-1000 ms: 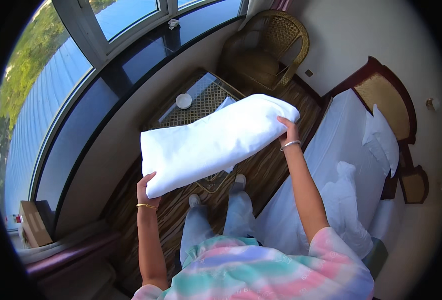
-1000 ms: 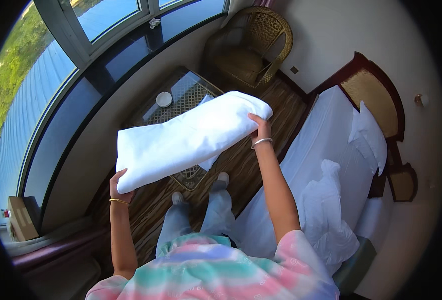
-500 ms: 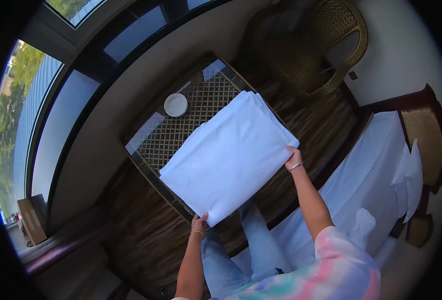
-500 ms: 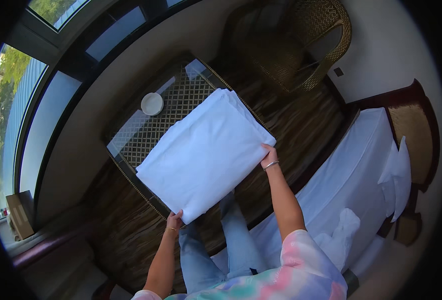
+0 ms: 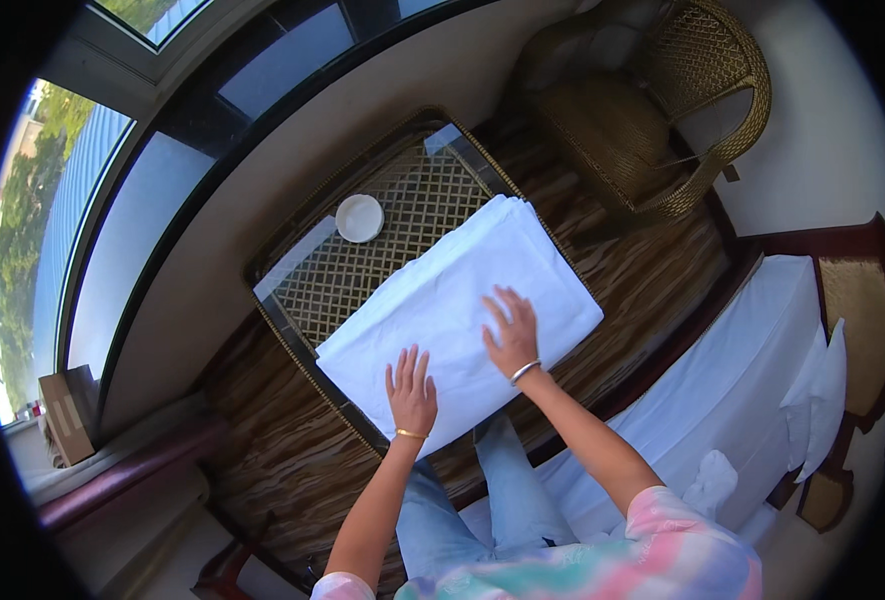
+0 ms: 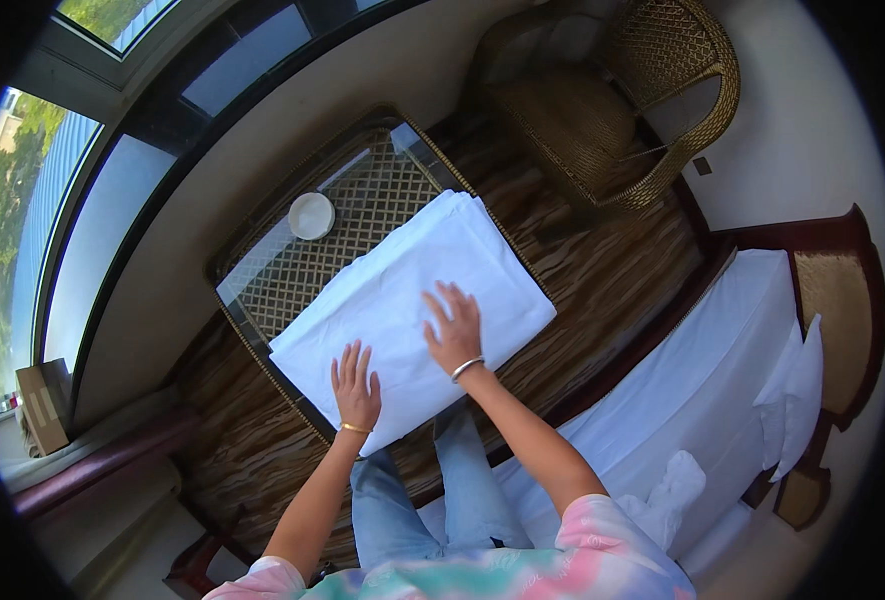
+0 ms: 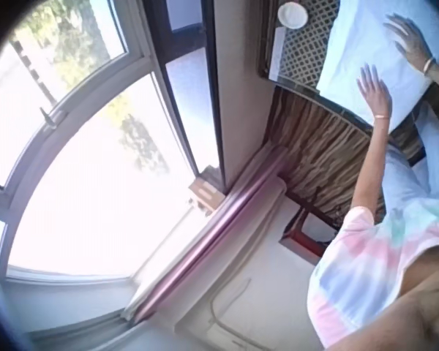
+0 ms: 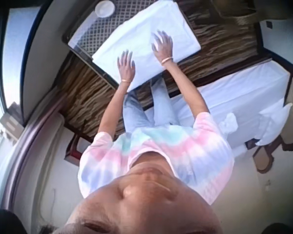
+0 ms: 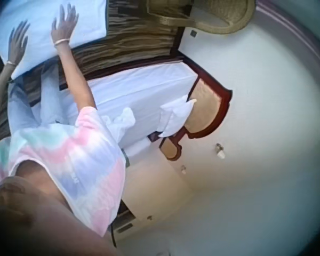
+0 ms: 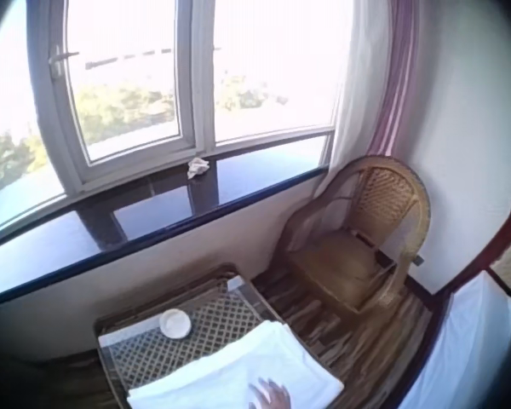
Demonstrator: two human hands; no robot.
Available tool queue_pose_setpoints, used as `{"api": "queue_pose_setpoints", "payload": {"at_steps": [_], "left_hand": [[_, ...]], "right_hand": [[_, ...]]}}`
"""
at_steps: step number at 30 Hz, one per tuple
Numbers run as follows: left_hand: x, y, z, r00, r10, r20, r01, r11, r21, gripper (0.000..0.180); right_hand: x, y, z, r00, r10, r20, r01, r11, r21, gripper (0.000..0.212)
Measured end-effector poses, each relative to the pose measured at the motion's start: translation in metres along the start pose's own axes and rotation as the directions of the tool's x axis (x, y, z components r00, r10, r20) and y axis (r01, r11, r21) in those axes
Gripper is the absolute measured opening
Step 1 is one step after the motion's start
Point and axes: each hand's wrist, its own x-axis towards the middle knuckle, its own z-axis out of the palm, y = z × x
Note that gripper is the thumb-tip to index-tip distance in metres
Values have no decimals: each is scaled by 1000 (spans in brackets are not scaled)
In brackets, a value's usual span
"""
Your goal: The person folds a white fitted sheet on a bed, smoothing and aligning it into a compact rectangle, then places the folded sheet on a nearby table. The person then spreads a white duvet over the bed and smooths it out.
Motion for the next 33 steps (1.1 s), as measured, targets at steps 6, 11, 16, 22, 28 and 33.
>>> {"api": "queue_pose_setpoints", "payload": {"at_steps": [6, 11, 16, 22, 28, 33], "left_hand": [[82, -74, 20, 993, -46, 109, 13, 959, 285, 43], [72, -137, 8, 962, -259, 85, 191, 863, 467, 41], [36, -116, -17, 947, -282, -155, 318, 891, 323, 44], [-46, 4, 3, 974, 127, 186, -131, 991, 12, 48], [-97, -46, 19, 917, 148, 371, -181, 982, 57, 48], [-105, -77, -4, 927, 139, 349, -213, 960, 183, 50]], "right_hand": [[62, 21, 74, 824, -387, 413, 491, 852, -181, 54], [124, 99, 26, 990, -14, 140, 91, 824, -559, 48], [81, 86, -13, 995, 43, -85, -77, 885, -459, 48], [-89, 4, 5, 848, -200, 490, 315, 935, -163, 48], [-71, 123, -8, 987, 121, 105, -34, 799, -600, 49], [-37, 164, -39, 733, 675, -84, -620, 613, -490, 47]]}}
